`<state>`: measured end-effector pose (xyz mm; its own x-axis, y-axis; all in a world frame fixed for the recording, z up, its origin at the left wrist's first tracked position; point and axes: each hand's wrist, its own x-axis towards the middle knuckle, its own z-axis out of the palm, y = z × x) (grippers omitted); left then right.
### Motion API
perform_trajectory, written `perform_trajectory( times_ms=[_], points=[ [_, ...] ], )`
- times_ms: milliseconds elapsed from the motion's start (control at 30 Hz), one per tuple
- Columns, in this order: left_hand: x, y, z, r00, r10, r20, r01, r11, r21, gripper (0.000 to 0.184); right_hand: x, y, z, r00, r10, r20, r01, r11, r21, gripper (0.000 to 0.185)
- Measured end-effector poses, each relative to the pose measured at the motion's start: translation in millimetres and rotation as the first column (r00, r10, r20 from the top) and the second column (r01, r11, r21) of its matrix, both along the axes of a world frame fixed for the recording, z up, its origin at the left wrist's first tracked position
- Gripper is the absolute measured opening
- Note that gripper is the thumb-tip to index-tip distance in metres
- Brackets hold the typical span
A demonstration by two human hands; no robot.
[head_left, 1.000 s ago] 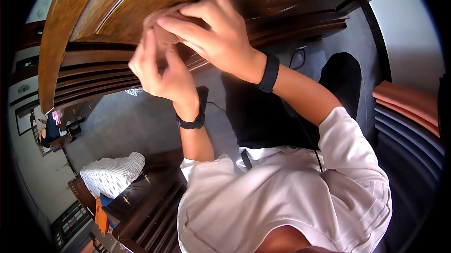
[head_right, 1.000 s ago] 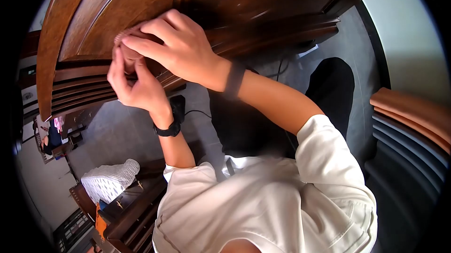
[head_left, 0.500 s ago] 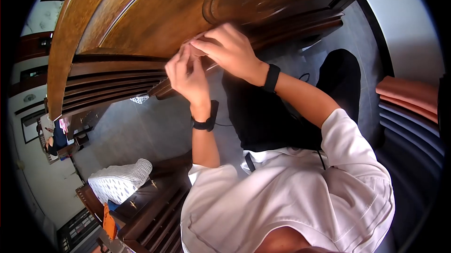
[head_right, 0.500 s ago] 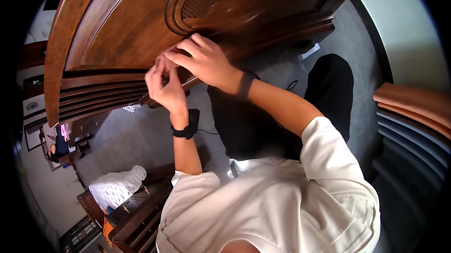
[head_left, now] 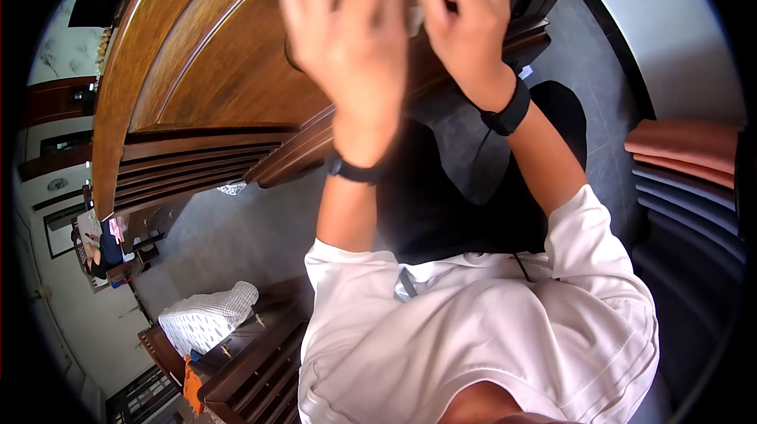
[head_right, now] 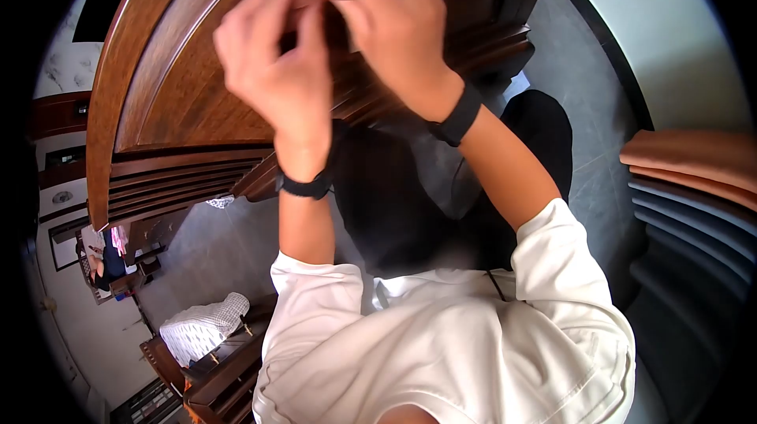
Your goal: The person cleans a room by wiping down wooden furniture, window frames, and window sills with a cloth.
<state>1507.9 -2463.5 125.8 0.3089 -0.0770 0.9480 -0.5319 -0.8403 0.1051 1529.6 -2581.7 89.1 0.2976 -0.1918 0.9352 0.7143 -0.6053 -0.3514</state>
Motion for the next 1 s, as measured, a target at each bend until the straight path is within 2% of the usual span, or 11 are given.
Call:
perform_trajectory(
  times_ms=[100, 167, 233, 300, 467, 633, 800, 867, 900, 1000],
  points=[
    [8.3, -33.6, -27.5, 0.988, -0.124, -0.089, 0.122, 0.992, -0.027, 0.041, 6.9, -24.7, -43.2, 0.993, -0.102, -0.061, 0.105, 0.992, 0.063, 0.045],
    [7.8, -44.4, -52.2, 0.977, -0.094, -0.192, 0.098, 0.995, 0.008, 0.037, -3.2, -32.9, -74.1, 0.973, -0.009, -0.232, 0.036, 0.993, 0.11, 0.052],
    [3.5, -45.3, -71.6, 0.96, -0.105, -0.26, 0.115, 0.993, 0.022, 0.041, -13.2, -32.7, -98.5, 0.927, 0.061, -0.369, 0.001, 0.986, 0.166, 0.05],
    [-3.7, -39.9, -86.1, 0.94, -0.086, -0.33, 0.103, 0.994, 0.034, 0.039, -19.8, -28.1, -113.8, 0.905, 0.098, -0.413, -0.027, 0.985, 0.173, 0.048],
    [-11.1, -33.3, -79.6, 0.942, -0.043, -0.333, 0.057, 0.998, 0.032, 0.038, -19.4, -22.4, -95.7, 0.939, 0.156, -0.305, -0.097, 0.975, 0.2, 0.05],
    [3.1, -61.2, -30.8, 0.977, -0.032, -0.212, 0.042, 0.998, 0.046, 0.046, -2.6, -52.0, -38.0, 0.978, 0.127, -0.164, -0.1, 0.982, 0.163, 0.051],
    [36.2, -106.0, -9.7, 0.985, -0.16, -0.057, 0.162, 0.987, 0.025, 0.044, 19.6, -91.7, -19.8, 0.989, -0.047, -0.138, 0.07, 0.983, 0.167, 0.049],
    [41.1, -123.4, -11.4, 0.983, -0.156, -0.101, 0.161, 0.986, 0.047, 0.044, 28.8, -108.0, -28.4, 0.986, -0.137, -0.09, 0.15, 0.977, 0.151, 0.049],
    [43.8, -130.2, -15.0, 0.98, -0.164, -0.115, 0.172, 0.983, 0.061, 0.044, 26.9, -113.8, -36.2, 0.981, -0.092, -0.17, 0.123, 0.975, 0.186, 0.048],
    [49.9, -139.7, -47.7, 0.965, -0.192, -0.18, 0.21, 0.974, 0.088, 0.04, 24.7, -128.7, -69.5, 0.95, -0.103, -0.295, 0.163, 0.969, 0.186, 0.046]
  ],
)
